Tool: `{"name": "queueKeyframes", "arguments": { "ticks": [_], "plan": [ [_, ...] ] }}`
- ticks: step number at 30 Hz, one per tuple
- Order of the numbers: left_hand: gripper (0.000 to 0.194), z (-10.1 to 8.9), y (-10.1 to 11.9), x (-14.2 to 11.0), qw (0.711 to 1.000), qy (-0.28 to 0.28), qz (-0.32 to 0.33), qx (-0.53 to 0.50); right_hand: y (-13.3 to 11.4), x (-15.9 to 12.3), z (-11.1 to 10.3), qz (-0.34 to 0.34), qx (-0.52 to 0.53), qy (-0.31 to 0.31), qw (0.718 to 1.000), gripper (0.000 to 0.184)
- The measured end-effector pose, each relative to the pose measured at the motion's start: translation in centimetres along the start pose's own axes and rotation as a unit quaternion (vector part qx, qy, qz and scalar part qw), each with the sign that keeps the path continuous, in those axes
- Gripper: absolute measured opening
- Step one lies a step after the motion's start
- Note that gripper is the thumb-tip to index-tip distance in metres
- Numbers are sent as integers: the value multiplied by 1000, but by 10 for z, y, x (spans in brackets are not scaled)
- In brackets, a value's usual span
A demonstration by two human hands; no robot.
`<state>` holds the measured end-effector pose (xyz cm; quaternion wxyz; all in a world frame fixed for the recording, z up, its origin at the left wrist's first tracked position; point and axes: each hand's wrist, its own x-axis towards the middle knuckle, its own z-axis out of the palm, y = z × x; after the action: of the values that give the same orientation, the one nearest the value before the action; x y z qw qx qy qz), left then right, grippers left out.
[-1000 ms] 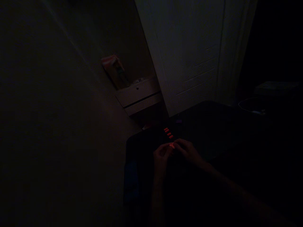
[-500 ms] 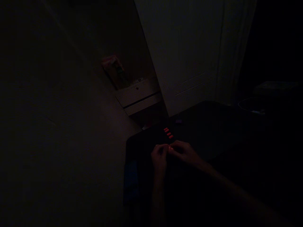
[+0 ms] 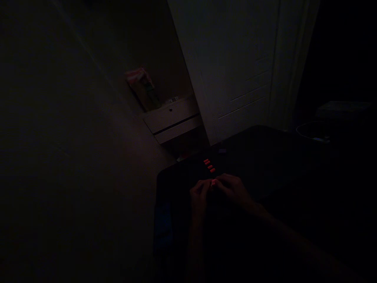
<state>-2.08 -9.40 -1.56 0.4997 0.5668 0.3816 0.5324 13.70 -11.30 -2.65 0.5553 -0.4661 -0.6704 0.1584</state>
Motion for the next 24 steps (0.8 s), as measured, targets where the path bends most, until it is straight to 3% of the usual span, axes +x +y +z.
{"name": "queueKeyframes", "arguments": {
  "ticks": [9,15,24],
  "plan": [
    [28,3,5,-1,1000,-8,-28,7,-1,1,-1,6,22,-11,1000,20],
    [27,4,6,0,997,-35,13,64,8,3,3,39,74,-7,996,19],
    [23,0,1,3,995,31,49,85,-2,3,4,25,115,-31,993,18]
  ]
}}
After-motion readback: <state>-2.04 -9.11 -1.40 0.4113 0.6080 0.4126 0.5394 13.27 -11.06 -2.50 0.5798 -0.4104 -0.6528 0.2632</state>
